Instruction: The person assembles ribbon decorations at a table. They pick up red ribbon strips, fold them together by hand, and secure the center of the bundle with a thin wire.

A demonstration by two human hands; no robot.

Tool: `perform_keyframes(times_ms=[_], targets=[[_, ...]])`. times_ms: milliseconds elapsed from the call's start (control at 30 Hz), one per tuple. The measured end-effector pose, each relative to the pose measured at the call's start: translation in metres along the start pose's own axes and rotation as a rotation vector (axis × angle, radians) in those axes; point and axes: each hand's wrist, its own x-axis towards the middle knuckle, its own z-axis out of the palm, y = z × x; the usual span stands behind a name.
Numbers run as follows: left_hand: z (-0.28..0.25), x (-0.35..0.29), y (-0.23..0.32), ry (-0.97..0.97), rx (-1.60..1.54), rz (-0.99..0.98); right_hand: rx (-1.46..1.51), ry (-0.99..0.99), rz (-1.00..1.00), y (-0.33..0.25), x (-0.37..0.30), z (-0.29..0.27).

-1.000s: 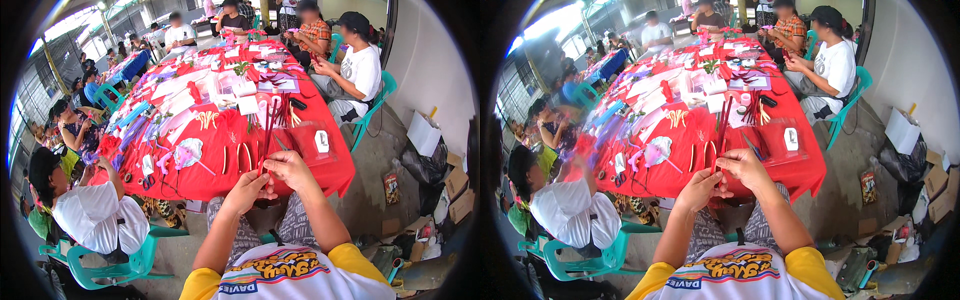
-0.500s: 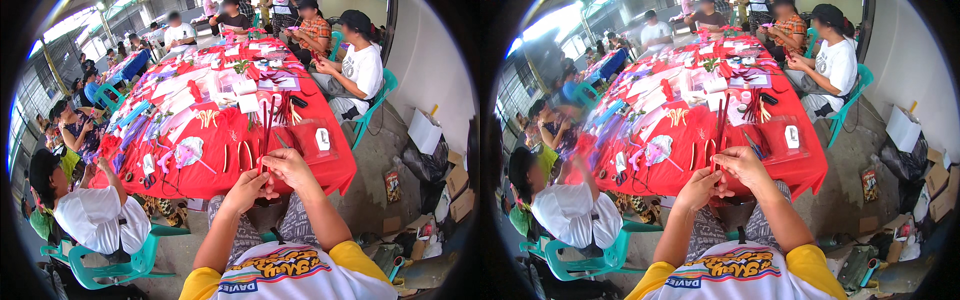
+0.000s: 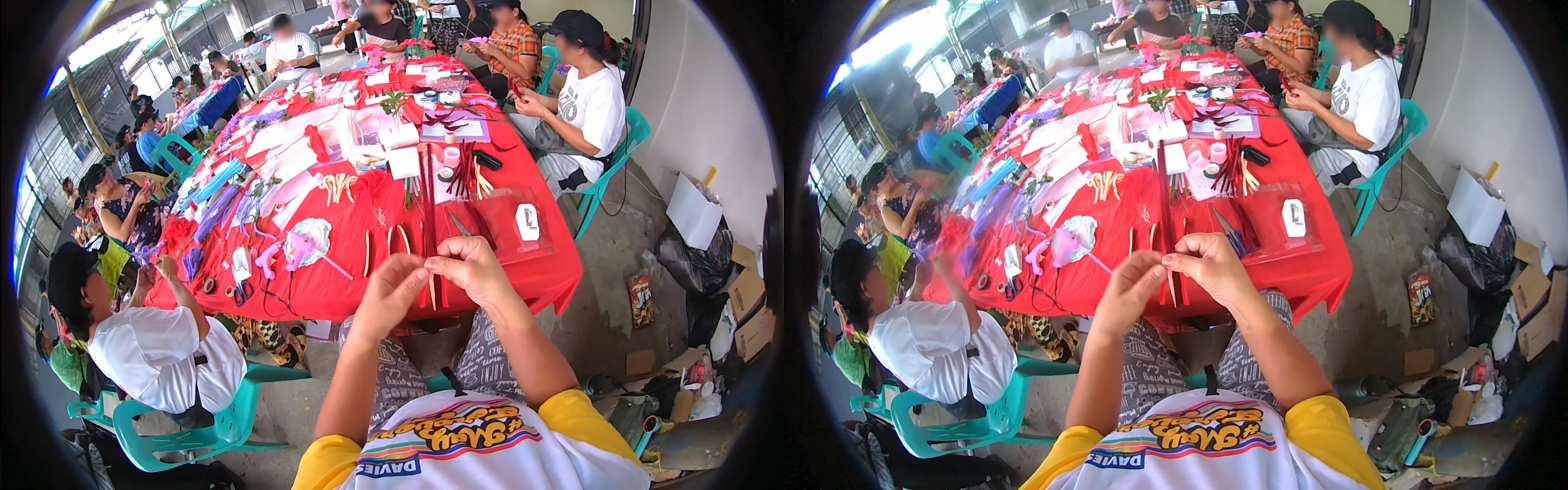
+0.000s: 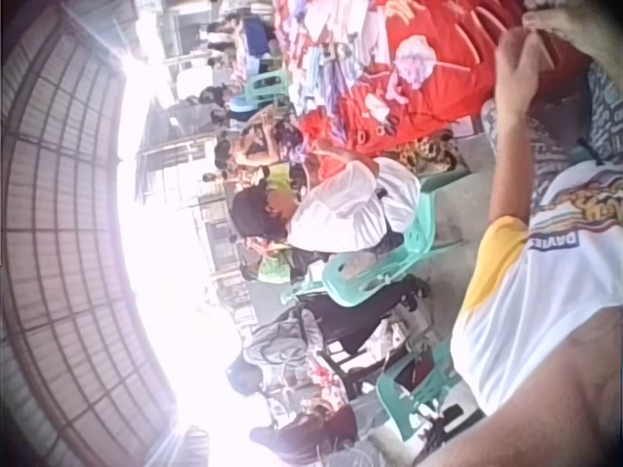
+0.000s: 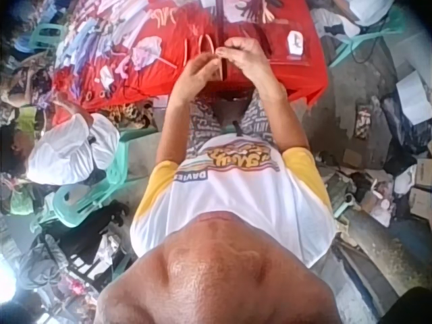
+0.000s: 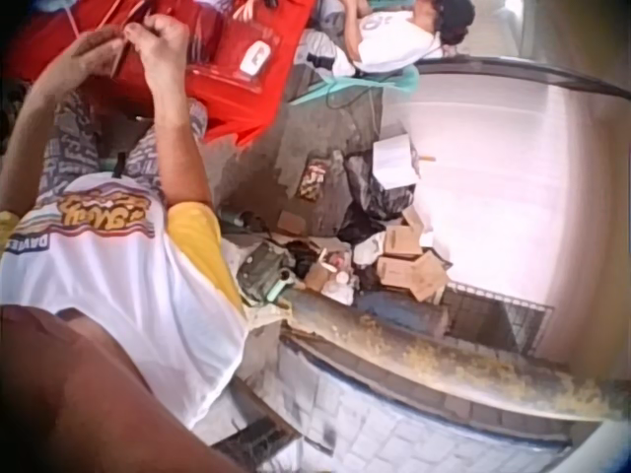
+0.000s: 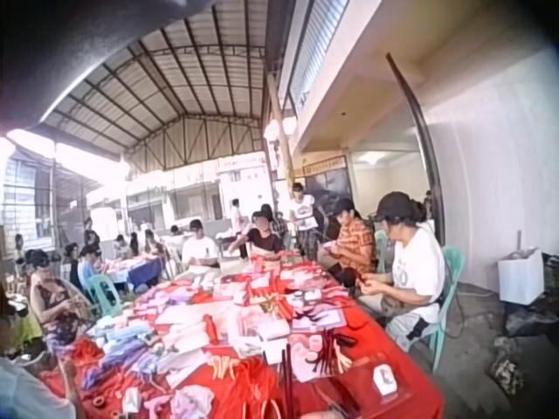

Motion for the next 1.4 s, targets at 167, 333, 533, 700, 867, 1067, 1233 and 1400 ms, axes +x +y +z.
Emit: perform_keyframes(times_ms=[167, 333, 533, 700, 867, 1067, 1233, 1400], targets=[[0.000, 0.009, 0.015, 0.084, -0.148, 0.046, -0.221, 0.007, -0.103, 0.003, 0.000, 0.005], [0.013, 0.007, 0.009, 0.193, -0.320, 0.030, -0.321, 0.060, -0.124, 0.007, -0.003, 0.007], [0.009, 0.006, -0.007, 0.200, -0.365, 0.069, -0.434, 0.044, -0.091, 0.012, -0.011, 0.012], [0.015, 0.005, -0.002, 0.312, -0.241, 0.038, -0.448, 0.024, -0.039, 0.016, -0.014, 0.013], [0.016, 0.002, -0.001, 0.245, -0.163, 0.010, -0.379, 0.034, -0.114, 0.012, -0.014, 0.015], [0.008, -0.001, -0.001, 0.222, -0.100, 0.013, -0.566, 0.024, -0.121, 0.011, -0.016, 0.019], [-0.003, -0.004, 0.014, 0.170, 0.011, 0.021, -0.836, -0.008, -0.422, -0.027, -0.018, 0.016], [-0.009, -0.012, 0.016, -0.034, 0.006, -0.159, -1.207, -0.128, -0.834, -0.061, -0.001, 0.025]])
